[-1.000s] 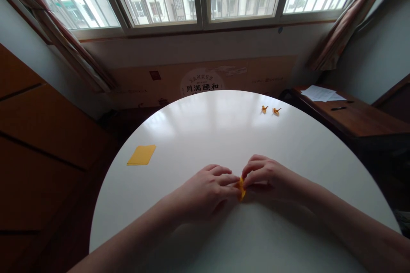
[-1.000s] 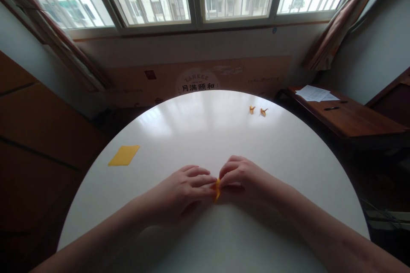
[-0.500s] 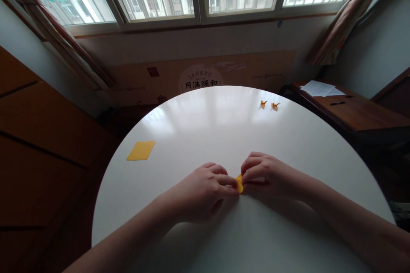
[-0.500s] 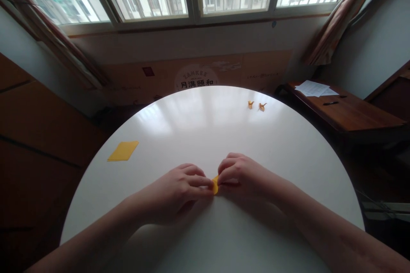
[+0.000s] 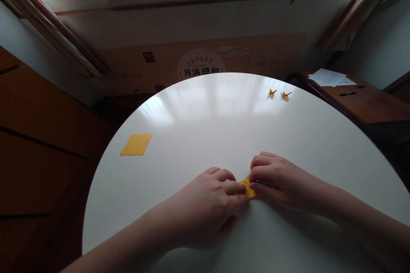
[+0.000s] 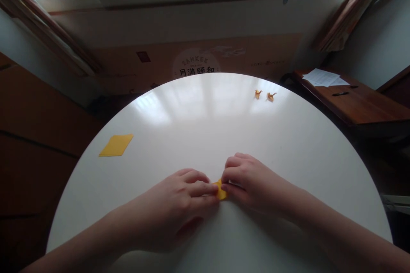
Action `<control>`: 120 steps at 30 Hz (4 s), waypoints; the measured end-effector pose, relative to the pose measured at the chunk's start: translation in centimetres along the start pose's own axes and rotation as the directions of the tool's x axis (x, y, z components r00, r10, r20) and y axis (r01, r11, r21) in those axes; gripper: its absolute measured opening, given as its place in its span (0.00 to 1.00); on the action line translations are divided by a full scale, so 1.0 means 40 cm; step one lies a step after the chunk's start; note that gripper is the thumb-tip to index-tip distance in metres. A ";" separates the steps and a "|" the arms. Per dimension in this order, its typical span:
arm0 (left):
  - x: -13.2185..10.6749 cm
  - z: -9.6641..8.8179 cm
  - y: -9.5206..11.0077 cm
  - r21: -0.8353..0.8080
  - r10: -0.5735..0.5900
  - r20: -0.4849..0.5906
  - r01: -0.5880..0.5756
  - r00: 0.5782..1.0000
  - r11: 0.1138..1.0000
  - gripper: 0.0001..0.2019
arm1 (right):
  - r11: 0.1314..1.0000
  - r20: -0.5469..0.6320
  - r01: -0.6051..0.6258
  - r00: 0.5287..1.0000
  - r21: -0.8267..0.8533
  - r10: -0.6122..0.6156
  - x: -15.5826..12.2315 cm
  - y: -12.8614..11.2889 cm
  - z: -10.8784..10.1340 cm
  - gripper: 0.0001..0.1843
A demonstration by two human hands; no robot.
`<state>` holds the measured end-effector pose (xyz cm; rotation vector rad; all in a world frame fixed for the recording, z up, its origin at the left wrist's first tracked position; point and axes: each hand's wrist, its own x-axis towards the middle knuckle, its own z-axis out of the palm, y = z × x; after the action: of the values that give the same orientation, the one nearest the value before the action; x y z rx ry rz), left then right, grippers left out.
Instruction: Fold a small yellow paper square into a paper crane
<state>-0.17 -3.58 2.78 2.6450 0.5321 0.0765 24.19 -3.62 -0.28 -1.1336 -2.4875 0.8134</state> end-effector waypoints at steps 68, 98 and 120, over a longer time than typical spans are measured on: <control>0.017 0.010 -0.017 -0.013 -0.028 0.006 0.028 1.000 1.000 0.18 | 0.998 -0.053 -0.046 0.997 0.034 0.048 0.014 0.011 0.009 0.05; 0.010 0.001 -0.009 -0.019 -0.025 0.006 0.025 1.000 1.000 0.13 | 0.997 -0.039 -0.060 0.997 0.040 0.062 0.014 0.011 0.006 0.05; 0.018 -0.005 -0.021 -0.038 -0.034 0.065 0.036 0.997 0.999 0.15 | 0.998 -0.034 -0.052 0.998 0.035 0.054 0.011 0.013 0.006 0.04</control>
<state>0.18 -2.51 2.58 2.5899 0.5497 -0.0088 24.09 -3.12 -0.77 -1.1964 -2.4152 0.8403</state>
